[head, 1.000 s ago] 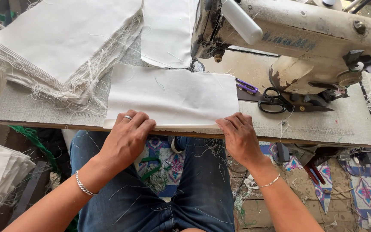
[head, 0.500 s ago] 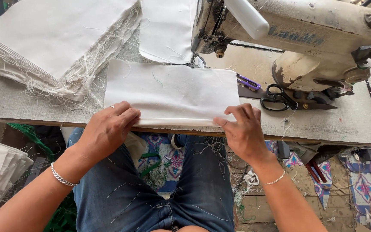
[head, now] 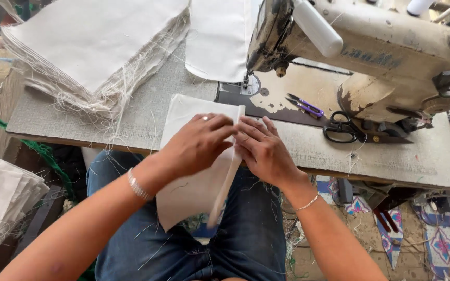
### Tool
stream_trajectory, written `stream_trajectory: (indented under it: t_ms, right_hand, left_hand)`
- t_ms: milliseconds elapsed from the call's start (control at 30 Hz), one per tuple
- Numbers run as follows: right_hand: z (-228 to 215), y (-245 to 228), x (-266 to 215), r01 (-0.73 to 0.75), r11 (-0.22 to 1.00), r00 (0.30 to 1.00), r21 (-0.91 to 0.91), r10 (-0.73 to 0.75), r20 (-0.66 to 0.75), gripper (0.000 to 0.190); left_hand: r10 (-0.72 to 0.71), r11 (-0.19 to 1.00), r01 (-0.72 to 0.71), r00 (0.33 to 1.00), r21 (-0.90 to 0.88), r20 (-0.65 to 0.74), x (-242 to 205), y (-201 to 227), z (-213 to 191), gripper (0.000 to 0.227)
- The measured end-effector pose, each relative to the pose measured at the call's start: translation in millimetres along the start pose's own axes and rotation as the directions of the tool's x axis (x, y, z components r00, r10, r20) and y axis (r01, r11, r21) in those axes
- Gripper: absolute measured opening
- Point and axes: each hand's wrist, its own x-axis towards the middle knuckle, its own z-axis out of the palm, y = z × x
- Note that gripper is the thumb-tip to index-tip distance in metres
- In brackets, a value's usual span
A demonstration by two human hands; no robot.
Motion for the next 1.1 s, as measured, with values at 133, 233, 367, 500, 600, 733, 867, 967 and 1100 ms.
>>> stream_trajectory:
  t_ms: [133,233,367,500,600,733,867,967,1100]
  right_hand:
    - [4,25,-8,-0.044,0.999,0.999,0.014,0.044,0.004,0.032]
    - [4,32,-3,-0.047,0.999,0.999,0.012,0.047,0.028,0.036]
    - [0,47,16,-0.058,0.995,0.996,0.078,0.052,0.078,0.040]
    - [-4,64,32,-0.024,0.996,0.991,0.090,0.012,0.135,0.045]
    - [-5,72,40,0.020,0.998,0.991,0.061,-0.028,0.128,0.043]
    - [-2,83,43,0.025,0.997,0.993,0.070,-0.033,0.117,0.043]
    - [7,94,40,0.029,0.996,0.993,0.087,-0.038,0.108,0.045]
    - [5,92,41,0.026,0.997,0.994,0.071,-0.034,0.105,0.044]
    - [4,88,42,0.031,0.998,0.996,0.054,-0.035,0.083,0.044]
  left_hand:
    - [0.021,1.000,-0.019,0.993,-0.017,0.114,17,-26,11,0.033]
    - [0.045,0.999,-0.047,0.989,0.009,0.139,24,-34,15,0.033]
    - [-0.020,0.998,0.009,0.983,0.058,0.185,35,-45,16,0.037]
    - [-0.054,0.996,0.042,0.985,0.076,0.161,42,-56,24,0.041]
    - [-0.075,0.996,0.062,0.977,0.068,0.201,51,-62,23,0.043]
    - [-0.083,0.995,0.071,0.975,0.069,0.204,56,-67,26,0.043]
    - [-0.083,0.995,0.070,0.982,0.077,0.171,58,-71,29,0.044]
    - [-0.076,0.995,0.065,0.985,0.079,0.154,59,-73,31,0.045]
    - [-0.061,0.995,0.048,0.987,0.088,0.146,59,-73,31,0.044]
